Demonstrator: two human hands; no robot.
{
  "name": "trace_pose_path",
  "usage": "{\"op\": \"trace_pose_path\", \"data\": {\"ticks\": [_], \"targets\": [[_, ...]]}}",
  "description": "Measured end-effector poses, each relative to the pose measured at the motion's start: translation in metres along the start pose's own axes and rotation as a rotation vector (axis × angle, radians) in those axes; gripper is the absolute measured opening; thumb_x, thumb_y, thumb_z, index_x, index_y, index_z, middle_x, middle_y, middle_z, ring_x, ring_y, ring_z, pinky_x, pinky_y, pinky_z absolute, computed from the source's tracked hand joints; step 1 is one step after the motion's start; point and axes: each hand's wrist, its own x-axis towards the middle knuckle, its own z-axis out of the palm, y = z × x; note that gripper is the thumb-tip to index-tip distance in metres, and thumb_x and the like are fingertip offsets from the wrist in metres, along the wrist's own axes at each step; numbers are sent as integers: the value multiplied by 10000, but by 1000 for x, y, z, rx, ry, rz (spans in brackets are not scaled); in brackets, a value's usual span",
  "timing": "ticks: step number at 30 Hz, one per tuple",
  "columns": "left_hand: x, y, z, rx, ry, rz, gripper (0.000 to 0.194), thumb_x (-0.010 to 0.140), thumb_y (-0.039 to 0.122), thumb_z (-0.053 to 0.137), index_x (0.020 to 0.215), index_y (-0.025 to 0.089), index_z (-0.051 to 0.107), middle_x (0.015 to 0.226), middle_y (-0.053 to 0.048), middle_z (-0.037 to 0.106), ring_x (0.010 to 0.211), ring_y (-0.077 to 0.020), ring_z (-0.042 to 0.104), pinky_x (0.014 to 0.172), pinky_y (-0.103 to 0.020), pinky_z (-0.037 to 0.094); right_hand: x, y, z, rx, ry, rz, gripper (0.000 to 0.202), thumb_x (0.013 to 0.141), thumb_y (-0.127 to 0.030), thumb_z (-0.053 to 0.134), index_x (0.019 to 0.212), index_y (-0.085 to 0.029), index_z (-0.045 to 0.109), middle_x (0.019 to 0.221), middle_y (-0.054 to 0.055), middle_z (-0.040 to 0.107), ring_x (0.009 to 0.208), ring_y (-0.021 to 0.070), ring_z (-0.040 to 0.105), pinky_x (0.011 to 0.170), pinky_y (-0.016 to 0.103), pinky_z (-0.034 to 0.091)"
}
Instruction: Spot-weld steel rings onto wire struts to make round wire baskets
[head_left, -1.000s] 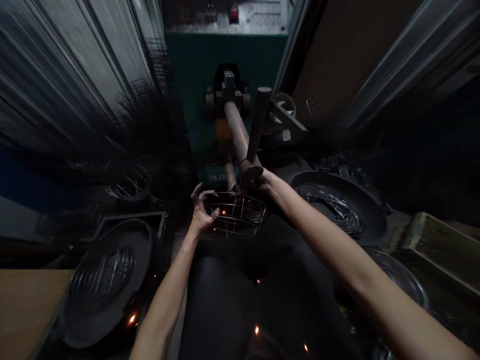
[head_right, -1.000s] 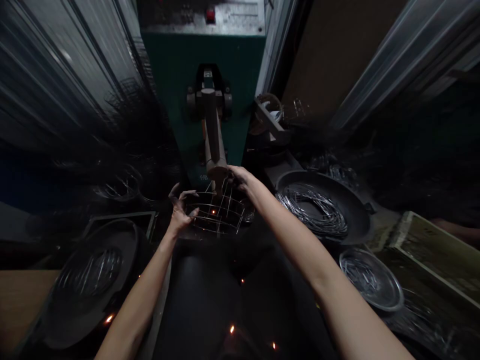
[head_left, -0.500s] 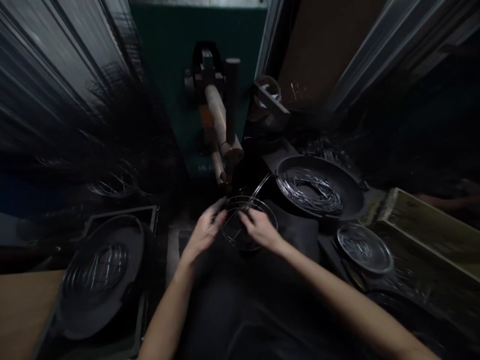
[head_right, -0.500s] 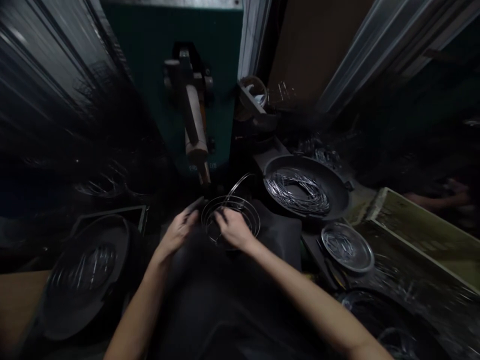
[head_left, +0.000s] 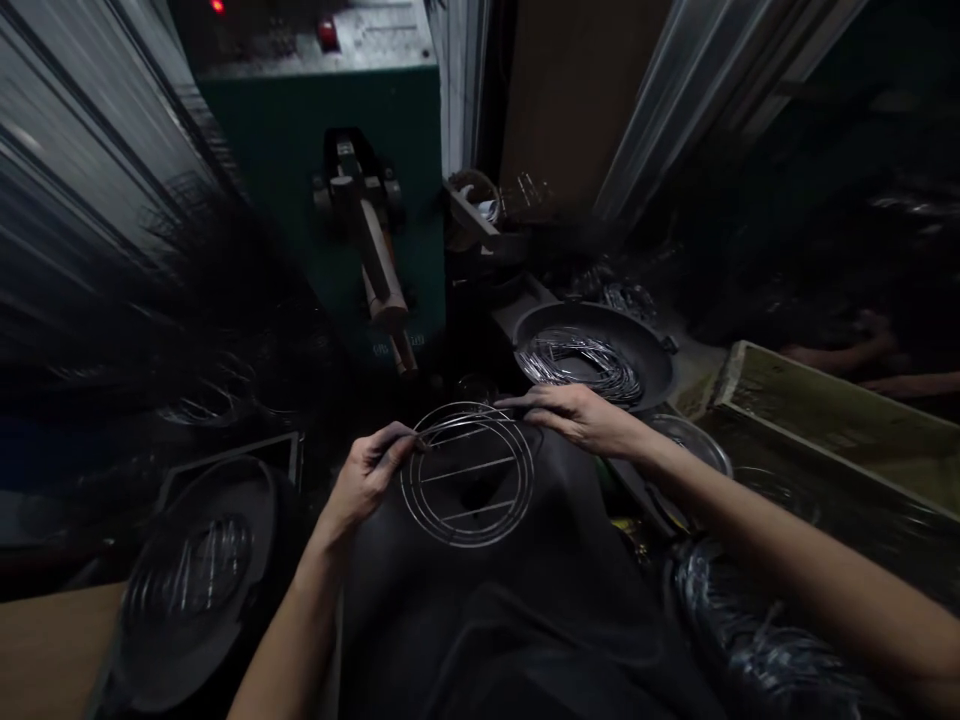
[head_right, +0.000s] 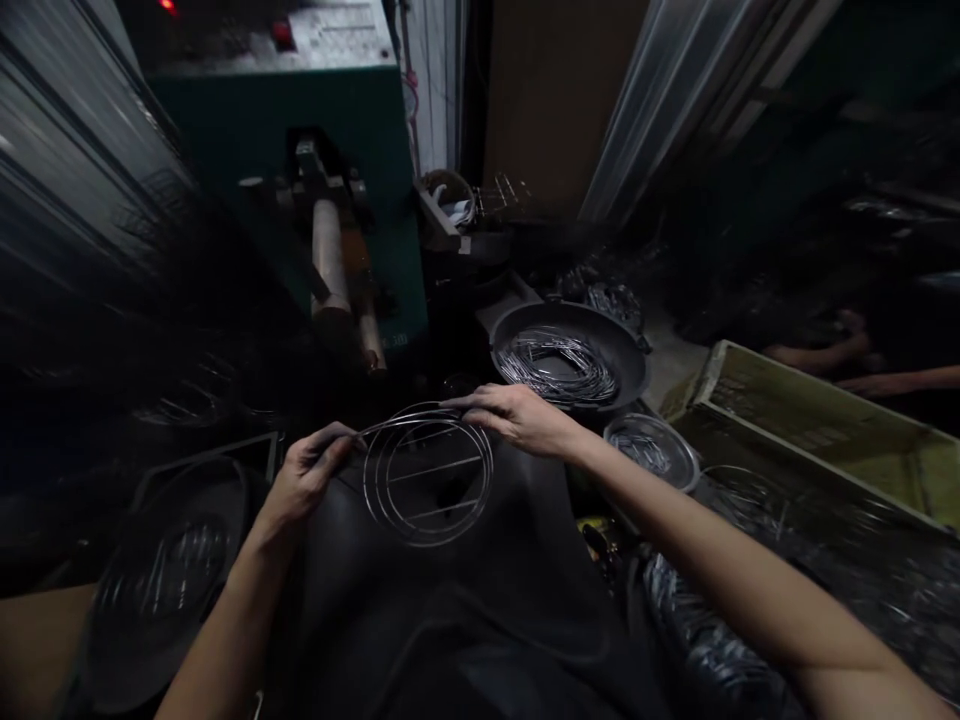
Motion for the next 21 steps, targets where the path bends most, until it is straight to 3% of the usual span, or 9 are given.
{"op": "trace_pose_path", "data": {"ticks": [2,5,8,10,13,17,21], "targets": [[-1,1,-2,2,44,-22,297,869,439,548,746,189,652,653,-6,557,583,-115,478,546,-226,385,0,-8,3,137,-81,31,320,858,-402,554,1073,-226,716,967,53,685,911,205,618,864,319,455],[-6,-14,5,-131,35,-163,310,853,458,573,747,173,629,611,13,481,521,-81,398,489,-203,314,-7,-8,13,275,-209,180,360,810,-457,610,999,-179,736,831,52,690,781,192,620,716,277,467],[-16,-40,22,-306,-1,-358,362,822,516,589,760,159,598,537,53,344,449,-57,280,437,-186,215,-13,8,26,271,-271,311,382,808,-499,599,862,-147,738,736,45,677,645,155,576,598,245,417],[-22,-54,34,-296,-5,-409,395,823,547,565,765,156,588,531,59,327,444,-59,285,438,-182,218,-14,22,36,222,-249,358,378,821,-493,584,776,-141,713,712,41,672,620,144,561,580,238,397],[-27,-67,44,9,20,-311,372,889,506,468,799,168,596,591,25,464,516,-89,435,507,-193,327,-13,38,52,78,-214,385,324,873,-420,541,764,-152,687,721,41,677,641,158,585,594,242,408],[-26,-80,44,651,37,-105,268,945,357,407,967,189,614,754,-22,641,663,-137,594,607,-212,408,-8,43,68,-448,-128,352,248,929,-320,487,970,-168,678,858,87,697,786,224,644,697,283,444],[-20,-92,41,986,-104,-78,321,929,168,412,1226,174,534,991,-82,694,843,-161,660,674,-206,463,0,49,79,-630,-178,210,326,971,-243,372,1195,-151,590,1082,112,662,946,236,641,755,295,480]]}}
